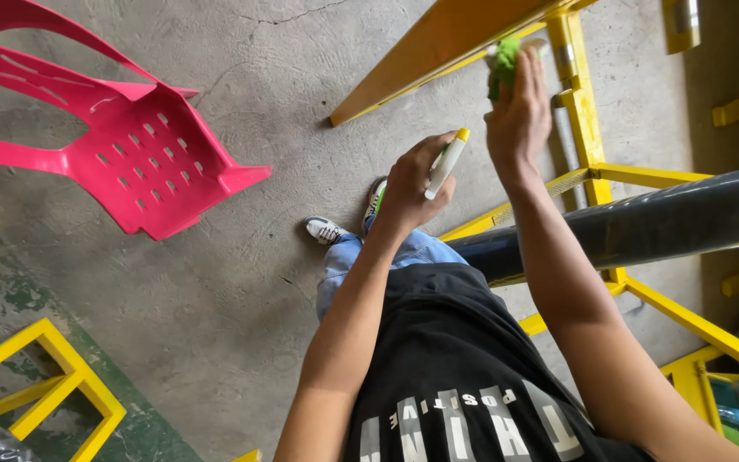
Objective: Cleaning gym equipment and weight plates using a spray bottle and a cloth.
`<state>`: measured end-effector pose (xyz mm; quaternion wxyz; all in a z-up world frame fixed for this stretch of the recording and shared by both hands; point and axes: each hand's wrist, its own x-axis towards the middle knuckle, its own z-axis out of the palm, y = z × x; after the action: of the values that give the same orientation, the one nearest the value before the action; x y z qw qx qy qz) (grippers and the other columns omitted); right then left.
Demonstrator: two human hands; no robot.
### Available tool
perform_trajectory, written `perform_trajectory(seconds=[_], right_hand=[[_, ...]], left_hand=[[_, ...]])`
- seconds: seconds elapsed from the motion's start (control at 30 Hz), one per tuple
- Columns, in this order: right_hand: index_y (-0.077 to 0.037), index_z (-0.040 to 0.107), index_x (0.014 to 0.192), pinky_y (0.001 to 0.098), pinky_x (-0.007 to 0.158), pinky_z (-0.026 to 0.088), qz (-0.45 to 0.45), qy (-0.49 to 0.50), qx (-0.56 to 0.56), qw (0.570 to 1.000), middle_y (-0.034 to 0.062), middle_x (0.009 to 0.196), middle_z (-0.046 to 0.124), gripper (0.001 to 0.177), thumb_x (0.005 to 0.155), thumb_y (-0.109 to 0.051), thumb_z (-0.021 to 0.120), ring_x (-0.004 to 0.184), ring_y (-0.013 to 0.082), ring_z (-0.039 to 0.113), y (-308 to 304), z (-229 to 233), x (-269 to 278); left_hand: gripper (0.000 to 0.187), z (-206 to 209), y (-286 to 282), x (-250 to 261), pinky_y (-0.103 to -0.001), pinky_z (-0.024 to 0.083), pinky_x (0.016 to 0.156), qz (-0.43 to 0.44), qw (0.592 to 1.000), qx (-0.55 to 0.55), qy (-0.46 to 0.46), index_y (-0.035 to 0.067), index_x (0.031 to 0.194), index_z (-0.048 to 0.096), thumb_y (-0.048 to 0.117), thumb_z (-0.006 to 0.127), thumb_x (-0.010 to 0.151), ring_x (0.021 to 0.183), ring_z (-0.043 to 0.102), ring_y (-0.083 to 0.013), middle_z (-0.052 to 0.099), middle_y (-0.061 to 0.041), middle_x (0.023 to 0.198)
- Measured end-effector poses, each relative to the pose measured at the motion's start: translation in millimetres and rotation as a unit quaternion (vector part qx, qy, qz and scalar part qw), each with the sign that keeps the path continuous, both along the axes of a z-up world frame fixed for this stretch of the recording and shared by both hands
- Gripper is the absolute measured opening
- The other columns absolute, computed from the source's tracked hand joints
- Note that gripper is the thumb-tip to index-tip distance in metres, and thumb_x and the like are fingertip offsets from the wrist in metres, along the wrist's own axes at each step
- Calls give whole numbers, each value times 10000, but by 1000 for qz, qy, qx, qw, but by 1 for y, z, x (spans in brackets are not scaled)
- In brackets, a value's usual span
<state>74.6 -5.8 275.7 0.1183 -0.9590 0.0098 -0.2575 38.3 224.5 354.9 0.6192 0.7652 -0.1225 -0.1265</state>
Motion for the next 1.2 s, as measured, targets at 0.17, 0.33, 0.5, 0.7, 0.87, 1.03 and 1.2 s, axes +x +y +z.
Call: perform_trajectory(seconds=[0.17,0.33,0.5,0.7,0.87,1.03,1.2], right_hand=[[29,426,1441,494,818,561,-99,91,-27,991,230,1153,696,527,1026,-244,601,993,400,683,7,-43,40],[2,576,1218,471,712,540,-23,185,139,973,175,946,704,343,1102,-318,621,827,375,695,-30,-35,53],[-43,604,1088,340,541,471,-1,381,679,628,74,815,668,385,1069,-423,662,621,188,598,-70,-36,66],[-96,594,1139,377,482,416,-64,315,575,752,74,783,629,287,1015,-354,602,553,205,522,-28,-14,55],[50,462,1408,482,725,548,32,56,26,998,251,1102,676,532,943,-112,664,907,460,667,-6,-11,29],[-4,518,1431,427,875,550,5,212,291,933,216,1237,659,441,997,-61,578,1045,312,642,-30,44,7],[-4,546,1341,368,983,581,-93,95,535,835,93,1213,640,271,1083,-80,510,1060,162,621,-91,31,-17]], left_hand=[[559,-1,-9,7,-433,574,979,13,999,-4,-50,90,1370,592,50,628,813,1131,693,-387,689,-175,1291],[564,1,-13,9,-439,575,965,24,999,6,-45,99,1371,593,43,625,811,1126,691,-391,690,-173,1299],[576,6,-20,9,-440,585,922,23,999,28,-1,128,1371,605,55,638,801,1081,703,-390,702,-162,1257],[569,19,-28,13,-440,579,915,17,998,37,-46,121,1359,585,69,668,798,1083,694,-394,686,-152,1282],[522,22,-35,18,-434,577,979,11,996,11,-85,109,1362,586,54,617,844,1147,686,-392,683,-156,1306],[520,48,-33,33,-439,571,944,-31,998,21,-44,91,1337,612,76,621,818,1096,695,-393,693,-169,1264],[471,55,-31,47,-429,578,920,-79,995,58,-18,101,1283,648,105,637,812,1060,715,-374,723,-165,1198]])
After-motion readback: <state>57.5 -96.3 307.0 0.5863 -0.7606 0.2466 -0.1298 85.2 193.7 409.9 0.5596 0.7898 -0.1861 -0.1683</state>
